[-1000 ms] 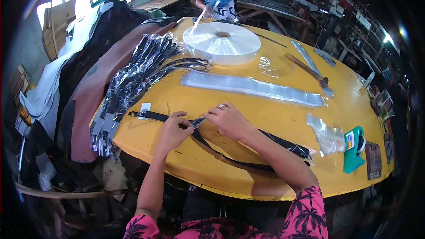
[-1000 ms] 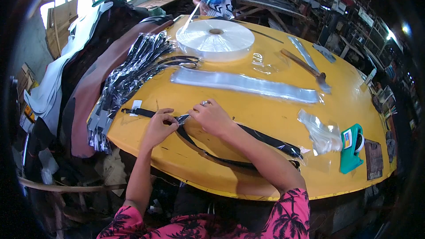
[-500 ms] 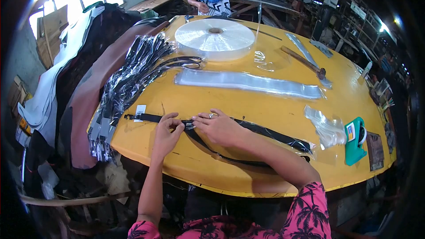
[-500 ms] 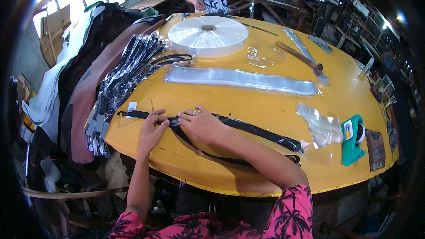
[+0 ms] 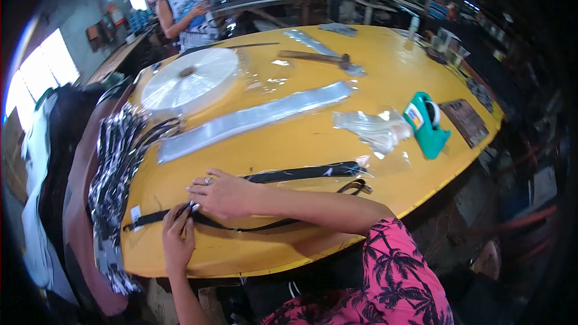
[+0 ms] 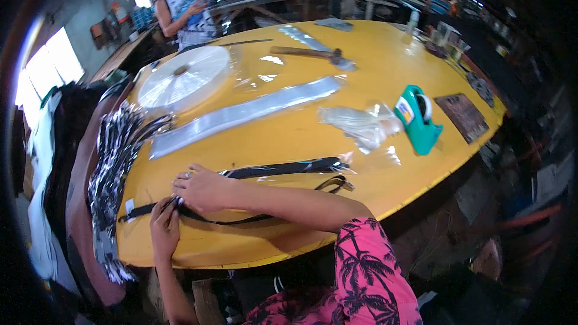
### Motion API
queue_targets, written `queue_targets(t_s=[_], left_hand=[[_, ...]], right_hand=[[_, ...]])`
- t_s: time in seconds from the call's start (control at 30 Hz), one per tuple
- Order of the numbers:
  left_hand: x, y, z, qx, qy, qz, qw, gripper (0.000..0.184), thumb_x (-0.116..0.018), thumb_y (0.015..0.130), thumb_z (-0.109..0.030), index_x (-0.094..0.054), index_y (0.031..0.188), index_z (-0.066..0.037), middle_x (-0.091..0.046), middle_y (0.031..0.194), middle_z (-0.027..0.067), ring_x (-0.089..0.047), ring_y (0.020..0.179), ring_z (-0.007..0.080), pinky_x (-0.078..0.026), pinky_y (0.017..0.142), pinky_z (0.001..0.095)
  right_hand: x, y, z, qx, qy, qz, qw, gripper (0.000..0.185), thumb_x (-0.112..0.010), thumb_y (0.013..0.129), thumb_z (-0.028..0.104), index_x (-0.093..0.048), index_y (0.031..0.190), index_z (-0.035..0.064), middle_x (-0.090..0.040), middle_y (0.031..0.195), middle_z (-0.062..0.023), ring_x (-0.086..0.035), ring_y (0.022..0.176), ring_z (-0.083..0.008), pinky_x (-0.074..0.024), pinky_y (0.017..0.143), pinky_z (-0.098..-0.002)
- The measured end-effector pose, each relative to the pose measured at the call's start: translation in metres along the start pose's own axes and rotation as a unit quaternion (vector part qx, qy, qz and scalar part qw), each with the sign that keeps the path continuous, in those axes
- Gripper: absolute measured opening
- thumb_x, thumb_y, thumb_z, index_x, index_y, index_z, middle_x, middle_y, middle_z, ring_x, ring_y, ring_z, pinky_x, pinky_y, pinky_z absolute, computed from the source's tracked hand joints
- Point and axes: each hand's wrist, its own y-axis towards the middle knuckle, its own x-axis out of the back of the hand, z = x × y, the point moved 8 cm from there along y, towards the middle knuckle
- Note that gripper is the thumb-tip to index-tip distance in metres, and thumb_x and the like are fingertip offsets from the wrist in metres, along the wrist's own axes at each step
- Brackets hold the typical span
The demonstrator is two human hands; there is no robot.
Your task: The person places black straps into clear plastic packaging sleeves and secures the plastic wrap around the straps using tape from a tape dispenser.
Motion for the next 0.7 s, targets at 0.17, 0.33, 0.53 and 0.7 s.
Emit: queue_targets(t_s=[0.17, 0.33, 0.53, 0.7], left_hand=[[-0.001, -0.002, 0.005, 0.03, -0.023, 0.001, 0.999, 0.027, -0.064, 0.091, -0.001, -0.069, 0.117, 0.005, -0.064, 0.126, 0.0206, -0.059, 0.119, 0.0369, -0.045, 0.104, 0.0415], [0.0, -0.002, 0.008, 0.044, -0.028, -0.009, 0.999, 0.027, -0.065, 0.091, -0.001, -0.069, 0.117, 0.005, -0.063, 0.125, 0.021, -0.058, 0.119, 0.0371, -0.045, 0.104, 0.0421], [0.002, -0.003, 0.006, 0.044, -0.01, -0.024, 0.999, 0.026, -0.066, 0.088, 0.001, -0.069, 0.114, 0.005, -0.062, 0.124, 0.021, -0.057, 0.118, 0.0364, -0.046, 0.103, 0.0423], [0.002, -0.005, 0.01, 0.044, 0.007, -0.02, 0.999, 0.026, -0.064, 0.091, 0.0, -0.067, 0.116, 0.005, -0.062, 0.124, 0.0213, -0.056, 0.12, 0.0372, -0.043, 0.106, 0.0428]], right_hand=[[0.054, -0.057, -0.006, -0.041, 0.034, -0.05, 0.997, 0.044, -0.056, 0.099, 0.026, -0.055, 0.136, 0.0029, -0.058, 0.141, -0.0144, -0.052, 0.134, -0.0264, -0.0371, 0.113, -0.0479], [0.122, -0.147, -0.068, -0.208, 0.074, -0.122, 0.968, 0.037, -0.06, 0.096, 0.024, -0.064, 0.123, -0.0006, -0.068, 0.122, -0.0193, -0.062, 0.116, -0.0359, -0.0459, 0.103, -0.0462], [0.151, -0.265, -0.117, -0.376, -0.021, -0.178, 0.909, 0.029, -0.065, 0.092, 0.017, -0.069, 0.117, 0.0031, -0.07, 0.115, -0.0195, -0.064, 0.108, -0.0382, -0.0504, 0.095, -0.0458], [0.175, -0.331, -0.125, -0.443, -0.101, -0.238, 0.858, 0.022, -0.068, 0.09, 0.012, -0.071, 0.109, 0.0023, -0.072, 0.104, -0.0191, -0.067, 0.098, -0.0392, -0.0522, 0.088, -0.0461]])
